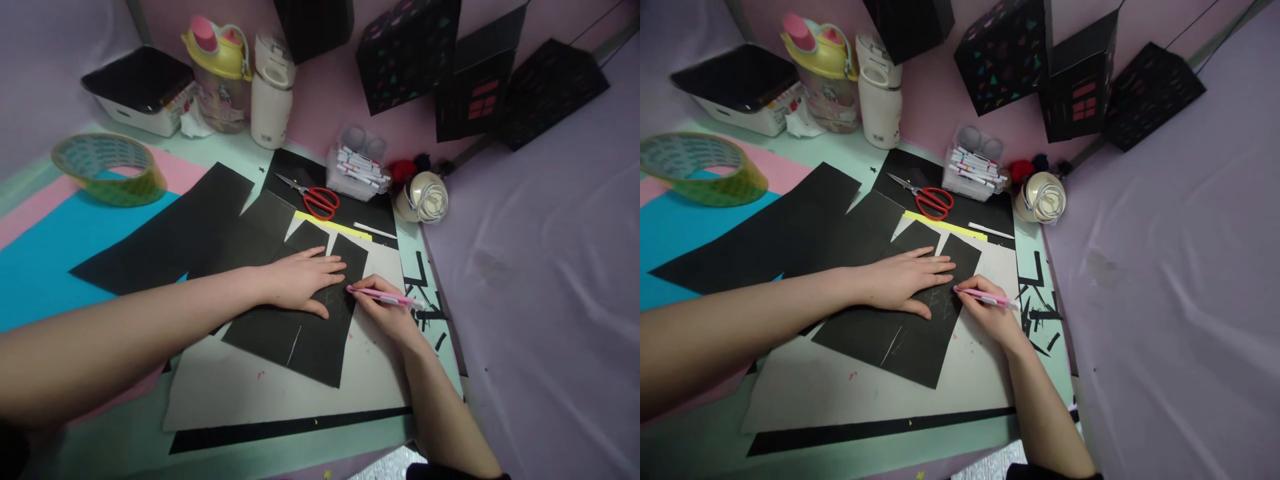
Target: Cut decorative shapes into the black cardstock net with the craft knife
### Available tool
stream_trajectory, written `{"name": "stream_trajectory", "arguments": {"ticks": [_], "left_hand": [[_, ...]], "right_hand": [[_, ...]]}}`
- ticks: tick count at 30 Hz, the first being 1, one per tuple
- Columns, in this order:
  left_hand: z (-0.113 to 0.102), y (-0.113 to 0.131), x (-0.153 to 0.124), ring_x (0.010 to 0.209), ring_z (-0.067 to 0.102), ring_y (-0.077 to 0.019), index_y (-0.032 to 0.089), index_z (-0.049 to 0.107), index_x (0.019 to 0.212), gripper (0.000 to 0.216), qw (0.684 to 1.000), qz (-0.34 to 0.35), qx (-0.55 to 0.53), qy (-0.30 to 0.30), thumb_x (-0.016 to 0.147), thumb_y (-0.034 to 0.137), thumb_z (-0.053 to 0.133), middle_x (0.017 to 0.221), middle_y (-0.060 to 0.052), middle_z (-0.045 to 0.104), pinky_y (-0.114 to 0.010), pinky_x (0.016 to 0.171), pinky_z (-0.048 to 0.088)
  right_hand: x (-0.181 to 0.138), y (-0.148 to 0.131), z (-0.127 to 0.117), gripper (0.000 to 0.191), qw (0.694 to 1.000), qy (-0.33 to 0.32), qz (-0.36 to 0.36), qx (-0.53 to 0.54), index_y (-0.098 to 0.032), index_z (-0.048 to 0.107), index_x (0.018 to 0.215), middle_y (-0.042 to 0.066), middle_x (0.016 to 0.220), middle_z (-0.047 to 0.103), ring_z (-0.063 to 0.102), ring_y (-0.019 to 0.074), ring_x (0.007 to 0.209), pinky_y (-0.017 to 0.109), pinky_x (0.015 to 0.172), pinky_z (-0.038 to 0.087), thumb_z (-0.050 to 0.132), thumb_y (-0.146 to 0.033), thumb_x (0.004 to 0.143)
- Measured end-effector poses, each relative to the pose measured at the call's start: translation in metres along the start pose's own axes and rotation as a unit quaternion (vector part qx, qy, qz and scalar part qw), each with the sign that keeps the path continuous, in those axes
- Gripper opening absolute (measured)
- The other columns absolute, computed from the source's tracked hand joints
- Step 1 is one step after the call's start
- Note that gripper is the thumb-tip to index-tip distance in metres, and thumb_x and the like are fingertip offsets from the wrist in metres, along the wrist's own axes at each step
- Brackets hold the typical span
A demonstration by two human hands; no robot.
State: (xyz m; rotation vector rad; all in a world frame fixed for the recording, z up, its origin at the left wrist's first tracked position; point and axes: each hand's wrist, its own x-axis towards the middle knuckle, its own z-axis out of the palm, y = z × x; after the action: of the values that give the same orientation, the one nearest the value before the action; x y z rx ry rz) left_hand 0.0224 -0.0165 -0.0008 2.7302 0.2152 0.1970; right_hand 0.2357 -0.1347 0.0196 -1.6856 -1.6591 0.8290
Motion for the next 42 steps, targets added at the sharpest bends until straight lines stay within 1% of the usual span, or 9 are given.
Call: {"name": "stream_trajectory", "arguments": {"ticks": [3, 6, 10, 14, 18, 24, 29, 35, 42], "left_hand": [[-0.001, 0.000, 0.000, 0.145, 0.025, -0.0253, 0.016, 0.045, 0.143, 0.074, 1.000, -0.001, 0.003, -0.003, 0.086, 0.062, 0.057, 0.152, -0.012, 0.037, -0.042, 0.121, 0.009], [-0.001, 0.000, 0.000, 0.146, 0.025, -0.0247, 0.016, 0.044, 0.143, 0.074, 1.000, 0.001, 0.003, -0.004, 0.087, 0.062, 0.057, 0.152, -0.012, 0.037, -0.042, 0.121, 0.009], [0.001, -0.001, 0.000, 0.146, 0.025, -0.0250, 0.016, 0.044, 0.144, 0.075, 1.000, 0.001, -0.003, 0.002, 0.086, 0.063, 0.057, 0.153, -0.011, 0.036, -0.043, 0.121, 0.009], [0.002, -0.002, 0.000, 0.146, 0.025, -0.0257, 0.018, 0.044, 0.144, 0.074, 1.000, 0.000, -0.009, 0.007, 0.086, 0.063, 0.057, 0.153, -0.011, 0.036, -0.042, 0.121, 0.009], [0.003, -0.003, 0.000, 0.146, 0.025, -0.0252, 0.018, 0.045, 0.143, 0.074, 1.000, 0.005, -0.007, 0.010, 0.086, 0.064, 0.056, 0.153, -0.011, 0.036, -0.042, 0.120, 0.008], [0.001, -0.001, 0.000, 0.146, 0.024, -0.0250, 0.018, 0.045, 0.143, 0.073, 1.000, 0.003, -0.002, 0.002, 0.086, 0.063, 0.057, 0.153, -0.011, 0.037, -0.041, 0.121, 0.008], [-0.001, 0.000, 0.000, 0.146, 0.024, -0.0258, 0.020, 0.045, 0.143, 0.073, 1.000, -0.007, -0.013, -0.004, 0.085, 0.062, 0.059, 0.154, -0.009, 0.035, -0.041, 0.121, 0.008], [0.000, 0.000, 0.000, 0.146, 0.024, -0.0251, 0.018, 0.046, 0.143, 0.073, 1.000, -0.001, -0.006, 0.000, 0.086, 0.062, 0.057, 0.153, -0.011, 0.036, -0.041, 0.121, 0.008], [0.002, -0.002, 0.000, 0.146, 0.025, -0.0252, 0.018, 0.045, 0.143, 0.074, 1.000, 0.001, -0.004, 0.004, 0.086, 0.064, 0.056, 0.153, -0.011, 0.035, -0.040, 0.121, 0.007]], "right_hand": [[0.006, -0.004, -0.008, 0.012, 0.999, -0.011, 0.045, 0.019, -0.021, 0.069, 0.089, 0.005, 0.090, 0.071, 0.065, 0.0181, 0.082, 0.029, 0.069, 0.049, 0.066, -0.032, 0.084], [0.013, -0.003, -0.012, 0.017, 0.994, -0.048, 0.072, 0.061, -0.020, 0.070, 0.092, 0.006, 0.095, 0.073, 0.065, 0.0192, 0.084, 0.030, 0.070, 0.050, 0.069, -0.033, 0.081], [0.020, 0.003, -0.014, 0.017, 0.990, -0.047, 0.090, 0.093, -0.019, 0.069, 0.088, 0.004, 0.084, 0.072, 0.061, 0.0153, 0.069, 0.027, 0.060, 0.045, 0.064, -0.035, 0.083], [0.030, 0.007, -0.019, 0.009, 0.992, -0.060, 0.061, 0.094, -0.019, 0.063, 0.083, 0.001, 0.076, 0.067, 0.056, 0.0131, 0.063, 0.024, 0.054, 0.040, 0.064, -0.027, 0.079], [0.041, 0.009, -0.030, 0.011, 0.988, -0.115, 0.046, 0.097, -0.018, 0.062, 0.081, 0.000, 0.074, 0.066, 0.056, 0.0134, 0.064, 0.025, 0.057, 0.043, 0.066, -0.022, 0.072], [0.049, 0.013, -0.034, 0.008, 0.978, -0.193, 0.014, 0.080, -0.017, 0.065, 0.080, 0.002, 0.078, 0.066, 0.057, 0.0137, 0.068, 0.025, 0.058, 0.043, 0.066, -0.020, 0.073], [0.048, 0.016, -0.031, 0.008, 0.977, -0.194, 0.003, 0.092, -0.017, 0.064, 0.079, 0.002, 0.079, 0.067, 0.058, 0.0146, 0.069, 0.026, 0.059, 0.045, 0.066, -0.020, 0.072], [0.049, 0.012, -0.031, 0.006, 0.976, -0.202, 0.010, 0.083, -0.018, 0.065, 0.078, 0.002, 0.079, 0.067, 0.058, 0.0139, 0.069, 0.024, 0.058, 0.044, 0.064, -0.017, 0.072], [0.048, 0.012, -0.031, 0.013, 0.973, -0.211, 0.019, 0.090, -0.017, 0.065, 0.080, 0.001, 0.078, 0.068, 0.059, 0.0129, 0.067, 0.023, 0.059, 0.044, 0.061, -0.012, 0.069]]}}
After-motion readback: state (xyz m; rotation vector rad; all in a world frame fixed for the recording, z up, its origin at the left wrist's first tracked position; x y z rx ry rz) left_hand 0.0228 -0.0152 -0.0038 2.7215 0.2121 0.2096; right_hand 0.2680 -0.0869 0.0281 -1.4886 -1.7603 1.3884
